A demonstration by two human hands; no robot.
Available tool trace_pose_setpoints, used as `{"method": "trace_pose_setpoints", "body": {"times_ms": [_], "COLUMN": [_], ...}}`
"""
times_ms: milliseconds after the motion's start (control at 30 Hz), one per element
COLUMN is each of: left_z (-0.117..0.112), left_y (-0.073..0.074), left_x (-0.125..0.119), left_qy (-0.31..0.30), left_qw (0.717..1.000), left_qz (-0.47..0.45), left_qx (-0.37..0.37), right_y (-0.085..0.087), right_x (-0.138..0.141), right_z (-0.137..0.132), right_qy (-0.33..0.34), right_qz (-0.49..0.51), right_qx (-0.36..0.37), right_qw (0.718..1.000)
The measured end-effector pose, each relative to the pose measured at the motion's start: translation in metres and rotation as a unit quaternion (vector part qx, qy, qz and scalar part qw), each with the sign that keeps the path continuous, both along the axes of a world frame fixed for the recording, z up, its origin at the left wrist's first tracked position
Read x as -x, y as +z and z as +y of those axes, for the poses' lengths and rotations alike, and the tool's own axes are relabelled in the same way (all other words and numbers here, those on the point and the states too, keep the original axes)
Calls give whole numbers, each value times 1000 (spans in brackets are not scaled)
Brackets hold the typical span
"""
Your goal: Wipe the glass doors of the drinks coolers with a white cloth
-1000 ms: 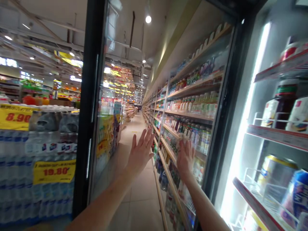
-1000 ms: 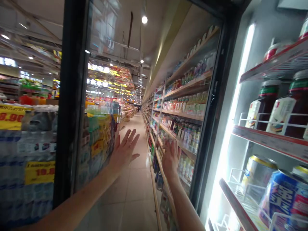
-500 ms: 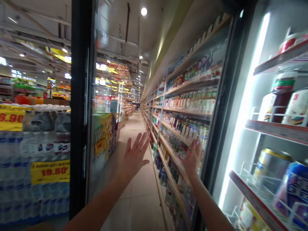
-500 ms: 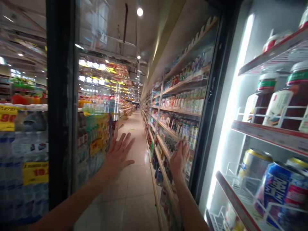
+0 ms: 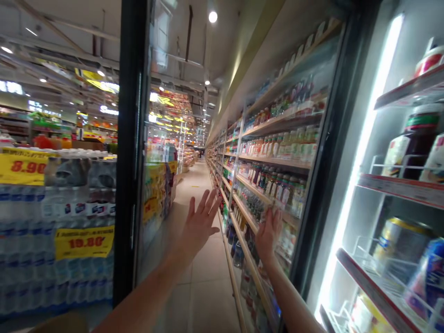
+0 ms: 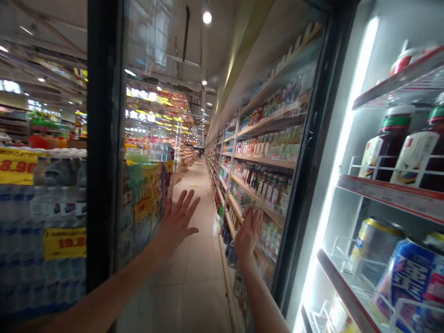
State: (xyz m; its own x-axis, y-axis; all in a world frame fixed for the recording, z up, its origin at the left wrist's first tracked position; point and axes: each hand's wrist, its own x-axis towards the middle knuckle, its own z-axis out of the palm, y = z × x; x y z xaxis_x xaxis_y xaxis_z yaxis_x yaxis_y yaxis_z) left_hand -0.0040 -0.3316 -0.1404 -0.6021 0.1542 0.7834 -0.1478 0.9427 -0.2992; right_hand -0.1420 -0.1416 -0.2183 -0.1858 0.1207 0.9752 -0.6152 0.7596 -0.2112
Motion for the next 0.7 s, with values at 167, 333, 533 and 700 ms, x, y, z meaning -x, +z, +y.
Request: {"method": "trace_pose_setpoints", "body": {"times_ms": [167,333,533,700], "left_z": [0,-2,-5,-5], "left_y": [-6,-31,-37,-34], "left_x": [-1,-4,-3,-2], "left_qy": [5,11,12,16], "left_qw": [1000,999,999,999], "left_qz": [1,-17,-15,-25], "left_qx": [-18,-27,-27,-34], "right_y": [-14,-6,-40,-16], "right_x": [-17,9,-18,6], "right_z": [-22,15,-13,18], "right_qy": [65,-10,69,31], "right_qz": [36,-25,24,9], "right_qx": [-204,17,-168,-118], "right_qw": [976,999,983,993]}}
